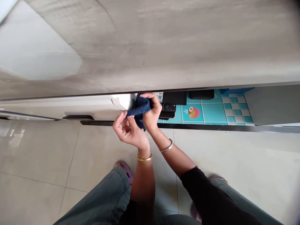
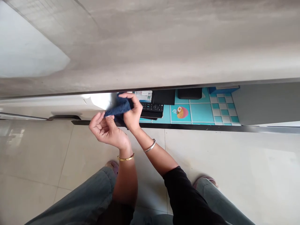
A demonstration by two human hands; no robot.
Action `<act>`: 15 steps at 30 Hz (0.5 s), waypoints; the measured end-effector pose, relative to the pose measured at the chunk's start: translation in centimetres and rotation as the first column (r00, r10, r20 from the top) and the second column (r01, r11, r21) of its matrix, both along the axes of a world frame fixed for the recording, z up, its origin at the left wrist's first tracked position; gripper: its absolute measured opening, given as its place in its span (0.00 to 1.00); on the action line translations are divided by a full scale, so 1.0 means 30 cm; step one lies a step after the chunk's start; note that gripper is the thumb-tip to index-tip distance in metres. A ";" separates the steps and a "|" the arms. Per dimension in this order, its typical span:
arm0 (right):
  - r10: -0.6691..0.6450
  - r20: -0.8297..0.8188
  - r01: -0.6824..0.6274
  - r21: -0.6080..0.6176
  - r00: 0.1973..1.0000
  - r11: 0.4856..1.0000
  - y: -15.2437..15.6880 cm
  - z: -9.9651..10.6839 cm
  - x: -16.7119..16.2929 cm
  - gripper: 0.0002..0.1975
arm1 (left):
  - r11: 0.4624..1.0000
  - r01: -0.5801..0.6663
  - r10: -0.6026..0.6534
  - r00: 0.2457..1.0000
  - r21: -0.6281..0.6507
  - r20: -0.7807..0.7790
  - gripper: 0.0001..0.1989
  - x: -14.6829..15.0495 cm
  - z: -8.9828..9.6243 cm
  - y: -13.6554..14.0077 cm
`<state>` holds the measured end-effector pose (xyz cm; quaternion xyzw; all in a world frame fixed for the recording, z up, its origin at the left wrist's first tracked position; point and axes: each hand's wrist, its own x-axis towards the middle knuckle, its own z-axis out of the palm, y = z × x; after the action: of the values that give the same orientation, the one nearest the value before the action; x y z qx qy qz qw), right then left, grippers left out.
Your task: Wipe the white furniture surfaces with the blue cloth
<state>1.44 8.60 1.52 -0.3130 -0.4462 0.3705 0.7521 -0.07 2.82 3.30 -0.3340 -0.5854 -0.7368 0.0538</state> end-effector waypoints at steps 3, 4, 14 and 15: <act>-0.005 0.011 0.005 0.030 1.000 1.000 0.023 0.006 -0.020 0.07 | 1.000 -0.001 0.000 0.999 -0.025 -0.038 0.07 -0.010 -0.011 -0.011; 0.012 0.030 -0.013 0.055 0.999 0.998 0.025 0.008 -0.030 0.06 | 0.999 -0.005 0.003 0.999 -0.033 -0.050 0.06 -0.015 -0.015 -0.016; 0.019 0.126 -0.033 0.112 0.992 0.993 -0.020 -0.001 -0.031 0.05 | 0.997 0.030 -0.033 0.999 -0.068 -0.042 0.05 -0.018 -0.041 -0.019; 0.036 0.129 -0.052 0.122 0.991 0.991 -0.019 0.000 -0.021 0.05 | 0.997 0.033 -0.037 0.998 -0.071 -0.043 0.05 -0.011 -0.041 -0.018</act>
<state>0.81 8.02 1.51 -0.2784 -0.5221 0.3377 0.7320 -0.40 2.28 2.07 -0.3621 -0.6035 -0.7092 0.0422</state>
